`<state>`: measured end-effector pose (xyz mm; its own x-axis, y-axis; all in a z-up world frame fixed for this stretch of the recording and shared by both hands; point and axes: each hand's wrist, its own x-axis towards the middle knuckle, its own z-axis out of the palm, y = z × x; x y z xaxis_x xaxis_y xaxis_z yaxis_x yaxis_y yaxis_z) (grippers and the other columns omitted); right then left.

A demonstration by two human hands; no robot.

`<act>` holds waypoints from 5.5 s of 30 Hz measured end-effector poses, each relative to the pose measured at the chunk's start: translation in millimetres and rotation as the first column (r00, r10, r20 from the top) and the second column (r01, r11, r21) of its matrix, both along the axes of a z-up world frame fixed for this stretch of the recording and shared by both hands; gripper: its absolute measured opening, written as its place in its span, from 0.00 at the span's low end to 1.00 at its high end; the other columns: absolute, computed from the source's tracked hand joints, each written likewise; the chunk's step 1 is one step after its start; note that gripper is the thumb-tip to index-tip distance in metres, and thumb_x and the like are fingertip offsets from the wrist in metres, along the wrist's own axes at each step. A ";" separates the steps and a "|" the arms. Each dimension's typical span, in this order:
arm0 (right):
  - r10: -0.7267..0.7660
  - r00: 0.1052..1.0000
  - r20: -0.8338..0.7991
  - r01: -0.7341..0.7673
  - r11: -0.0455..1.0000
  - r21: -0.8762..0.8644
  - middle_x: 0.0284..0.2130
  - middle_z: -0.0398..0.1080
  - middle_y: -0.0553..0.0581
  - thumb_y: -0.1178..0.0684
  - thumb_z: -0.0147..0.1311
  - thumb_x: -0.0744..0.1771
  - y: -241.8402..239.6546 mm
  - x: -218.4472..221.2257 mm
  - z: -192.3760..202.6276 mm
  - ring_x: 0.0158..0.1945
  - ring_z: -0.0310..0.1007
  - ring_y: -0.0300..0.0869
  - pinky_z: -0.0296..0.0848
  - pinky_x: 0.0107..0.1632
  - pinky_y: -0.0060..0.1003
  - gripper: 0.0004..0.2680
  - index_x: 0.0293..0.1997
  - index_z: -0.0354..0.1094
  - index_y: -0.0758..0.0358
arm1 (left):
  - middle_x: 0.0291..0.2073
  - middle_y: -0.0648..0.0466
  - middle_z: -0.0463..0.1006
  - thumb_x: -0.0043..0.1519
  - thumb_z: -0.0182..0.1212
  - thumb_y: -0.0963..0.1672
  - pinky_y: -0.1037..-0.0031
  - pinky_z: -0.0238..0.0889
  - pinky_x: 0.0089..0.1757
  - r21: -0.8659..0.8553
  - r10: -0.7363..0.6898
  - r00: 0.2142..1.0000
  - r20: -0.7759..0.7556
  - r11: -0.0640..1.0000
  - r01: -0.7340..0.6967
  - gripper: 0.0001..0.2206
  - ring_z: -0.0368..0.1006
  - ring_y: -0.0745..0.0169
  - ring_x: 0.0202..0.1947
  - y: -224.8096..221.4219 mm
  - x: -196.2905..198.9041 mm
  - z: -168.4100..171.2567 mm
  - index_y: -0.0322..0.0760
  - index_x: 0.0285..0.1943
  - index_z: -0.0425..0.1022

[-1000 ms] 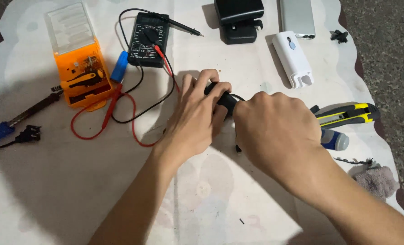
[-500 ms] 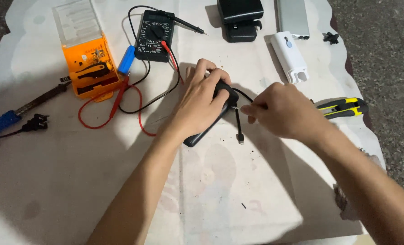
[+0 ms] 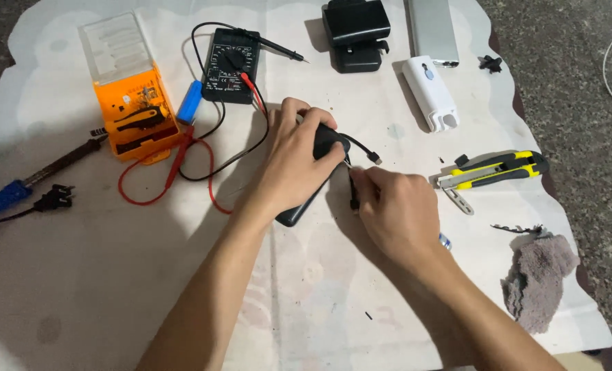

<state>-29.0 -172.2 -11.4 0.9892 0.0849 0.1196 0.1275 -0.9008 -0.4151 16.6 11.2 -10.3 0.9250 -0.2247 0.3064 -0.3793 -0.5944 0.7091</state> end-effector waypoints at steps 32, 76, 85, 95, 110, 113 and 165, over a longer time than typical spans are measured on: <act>0.164 0.976 -0.141 -0.175 0.982 -0.076 0.14 0.72 0.59 0.54 0.56 0.67 -14.3 40.8 60.7 0.20 0.74 0.50 0.72 0.32 0.40 0.06 0.37 0.81 0.59 | 0.42 0.50 0.58 0.66 0.60 0.46 0.55 0.60 0.52 -0.129 0.145 0.986 0.084 0.983 -0.134 0.09 0.61 0.39 0.51 -1.2 10.1 -12.5 0.40 0.42 0.65; 0.466 0.871 0.154 -0.491 0.824 0.282 0.11 0.68 0.60 0.53 0.57 0.68 -34.7 40.5 22.0 0.12 0.64 0.47 0.62 0.22 0.37 0.08 0.29 0.78 0.61 | 0.44 0.51 0.65 0.66 0.60 0.51 0.60 0.60 0.53 -0.144 -0.042 0.985 -0.165 0.989 0.018 0.12 0.65 0.48 0.53 10.2 3.7 4.1 0.41 0.44 0.72; 0.461 0.877 0.137 -0.467 0.746 0.475 0.12 0.71 0.57 0.54 0.59 0.67 -23.1 26.3 23.7 0.14 0.62 0.39 0.60 0.20 0.33 0.07 0.30 0.79 0.59 | 0.41 0.51 0.69 0.66 0.62 0.49 0.65 0.65 0.51 -0.253 -0.163 0.980 -0.112 0.959 0.130 0.10 0.70 0.51 0.50 13.9 3.2 5.6 0.39 0.45 0.74; 0.381 0.923 -0.047 -0.373 0.919 0.129 0.16 0.75 0.62 0.51 0.56 0.68 -13.6 24.8 44.4 0.15 0.70 0.52 0.66 0.26 0.40 0.09 0.34 0.81 0.62 | 0.45 0.52 0.68 0.65 0.61 0.49 0.61 0.63 0.54 -0.172 -0.068 0.986 -0.150 0.984 0.042 0.10 0.68 0.47 0.55 14.3 3.6 7.8 0.44 0.48 0.75; 0.365 0.927 -0.090 -0.369 0.929 -0.038 0.27 0.80 0.61 0.52 0.56 0.67 -20.5 17.3 44.3 0.31 0.81 0.56 0.74 0.33 0.44 0.07 0.40 0.81 0.60 | 0.48 0.50 0.61 0.51 0.75 0.47 0.58 0.59 0.56 -0.105 -0.061 0.973 -0.221 0.994 0.038 0.21 0.59 0.46 0.58 12.1 -2.8 10.5 0.41 0.48 0.72; 0.370 0.926 -0.077 -0.375 0.925 -0.065 0.27 0.80 0.61 0.53 0.56 0.67 -18.9 16.7 42.6 0.30 0.81 0.55 0.73 0.32 0.43 0.07 0.40 0.81 0.60 | 0.46 0.53 0.62 0.49 0.76 0.48 0.59 0.59 0.55 -0.097 -0.029 0.979 -0.202 0.995 0.010 0.20 0.61 0.49 0.56 13.7 -2.1 10.0 0.43 0.47 0.73; 0.285 0.875 0.390 -0.211 0.952 -0.222 0.21 0.72 0.54 0.60 0.54 0.65 34.8 -48.4 -7.9 0.26 0.77 0.49 0.72 0.24 0.38 0.06 0.43 0.76 0.61 | 0.38 0.52 0.77 0.39 0.77 0.51 0.67 0.75 0.45 -0.107 0.197 0.979 0.053 0.976 -0.190 0.23 0.79 0.49 0.41 8.5 -0.2 3.6 0.38 0.42 0.85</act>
